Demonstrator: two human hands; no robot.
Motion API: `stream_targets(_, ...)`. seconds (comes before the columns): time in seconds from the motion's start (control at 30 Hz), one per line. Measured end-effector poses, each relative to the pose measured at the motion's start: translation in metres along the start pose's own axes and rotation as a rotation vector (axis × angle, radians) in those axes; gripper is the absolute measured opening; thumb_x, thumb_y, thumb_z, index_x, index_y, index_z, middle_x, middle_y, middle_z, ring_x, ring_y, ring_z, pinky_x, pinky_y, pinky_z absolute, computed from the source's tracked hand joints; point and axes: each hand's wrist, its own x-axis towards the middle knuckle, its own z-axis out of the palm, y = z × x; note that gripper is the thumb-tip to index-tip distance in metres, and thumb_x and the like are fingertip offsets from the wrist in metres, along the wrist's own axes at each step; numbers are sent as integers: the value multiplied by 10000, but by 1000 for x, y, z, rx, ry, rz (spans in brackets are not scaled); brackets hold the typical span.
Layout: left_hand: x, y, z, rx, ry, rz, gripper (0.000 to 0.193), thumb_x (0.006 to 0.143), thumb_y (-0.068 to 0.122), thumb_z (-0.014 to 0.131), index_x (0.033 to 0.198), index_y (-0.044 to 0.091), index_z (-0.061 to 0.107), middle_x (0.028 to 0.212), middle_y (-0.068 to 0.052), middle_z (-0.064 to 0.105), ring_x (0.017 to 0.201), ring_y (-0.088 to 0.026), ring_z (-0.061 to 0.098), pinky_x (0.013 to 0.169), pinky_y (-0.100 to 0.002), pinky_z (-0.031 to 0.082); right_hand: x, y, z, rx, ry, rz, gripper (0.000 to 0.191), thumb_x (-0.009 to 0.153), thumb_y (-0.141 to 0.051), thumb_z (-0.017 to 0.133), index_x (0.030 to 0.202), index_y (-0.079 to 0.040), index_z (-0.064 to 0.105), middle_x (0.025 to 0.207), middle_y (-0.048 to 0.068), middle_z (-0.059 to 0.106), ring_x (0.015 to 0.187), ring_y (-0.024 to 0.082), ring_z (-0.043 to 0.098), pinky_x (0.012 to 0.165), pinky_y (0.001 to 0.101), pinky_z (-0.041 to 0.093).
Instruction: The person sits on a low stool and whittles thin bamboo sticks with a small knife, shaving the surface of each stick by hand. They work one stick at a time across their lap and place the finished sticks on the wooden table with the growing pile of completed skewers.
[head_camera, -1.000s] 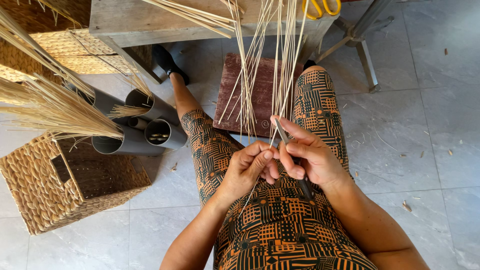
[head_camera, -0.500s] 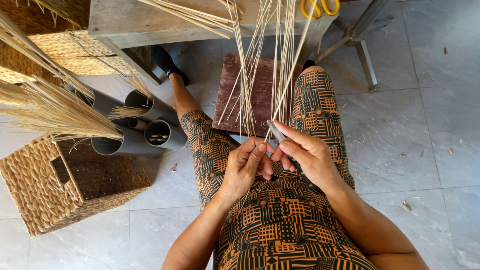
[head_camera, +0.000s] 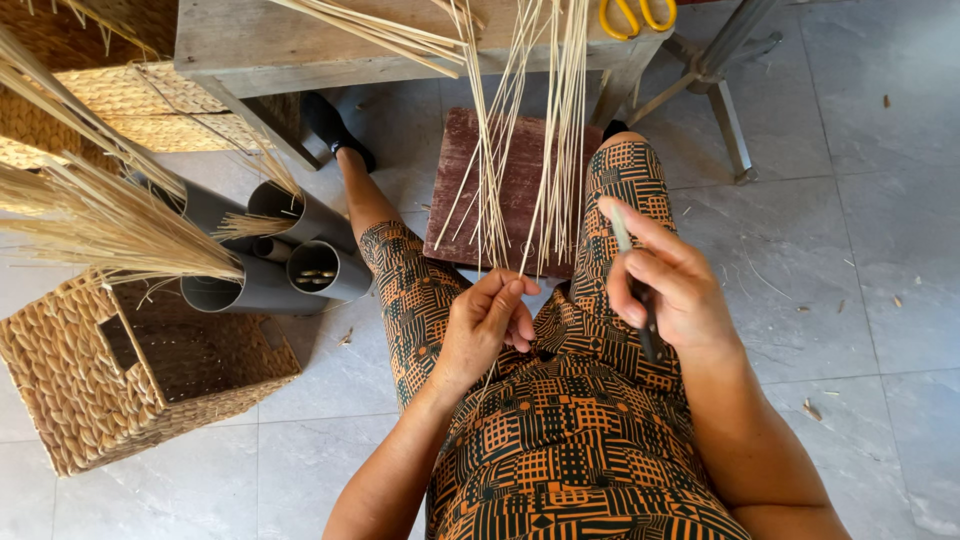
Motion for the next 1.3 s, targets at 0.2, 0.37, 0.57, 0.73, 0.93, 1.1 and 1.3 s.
stream_targets(0.2, -1, 1, 6, 24, -106, -65, 262, 1087, 232, 494, 1083, 28, 657, 627, -21, 635, 486, -67, 591, 459, -212, 514, 10, 26, 20, -273, -49, 299, 522, 1018, -133, 496, 1532, -70, 427, 706, 79, 655, 511, 91, 526, 470, 224, 455)
stream_targets(0.37, -8, 7, -8, 151, -187, -91, 299, 1091, 246, 481, 1037, 30, 681, 598, -27, 630, 490, -81, 613, 453, -217, 499, 14, 38, 0, -207, 51, 223, 380, 1048, -127, 516, 1403, -10, 585, 739, 80, 651, 550, 91, 529, 494, 226, 435)
stream_targets(0.57, -23, -4, -36, 181, -194, -192, 295, 1072, 241, 490, 1009, 41, 698, 629, -34, 666, 513, -90, 646, 480, -224, 517, 17, 31, -59, 57, 274, 32, 333, 1068, -121, 547, 1380, -26, 616, 750, 50, 614, 567, 98, 519, 492, 238, 416)
stream_targets(0.73, -25, -35, -61, 60, 10, -189, 248, 1054, 215, 534, 1033, 33, 700, 727, 7, 676, 599, -72, 605, 533, -203, 451, 16, 31, -93, 212, 469, -69, 346, 1077, -133, 550, 1412, -67, 602, 833, 39, 641, 633, 103, 554, 551, 252, 450)
stream_targets(0.93, 27, -53, -70, 286, 300, 29, 213, 1025, 172, 629, 1100, 29, 767, 757, 43, 616, 682, -27, 505, 580, -198, 409, 31, 62, -71, 245, 351, 45, 314, 1073, -153, 571, 1366, -57, 626, 799, 40, 627, 609, 107, 549, 516, 261, 434)
stream_targets(1.1, 106, -55, -50, 354, 308, 86, 209, 963, 165, 670, 1124, 79, 772, 784, 29, 699, 637, -24, 552, 574, -215, 485, 63, 71, -63, 211, 312, 94, 311, 1062, -159, 562, 1350, -56, 619, 788, 42, 620, 608, 111, 555, 528, 267, 449)
stream_targets(1.3, 186, -67, -29, 601, 351, 58, 200, 932, 194, 710, 1090, 93, 779, 827, -77, 771, 674, -118, 704, 628, -299, 579, 75, 85, -75, 221, 305, 121, 318, 1063, -143, 542, 1358, -43, 604, 803, 51, 616, 605, 114, 547, 524, 270, 445)
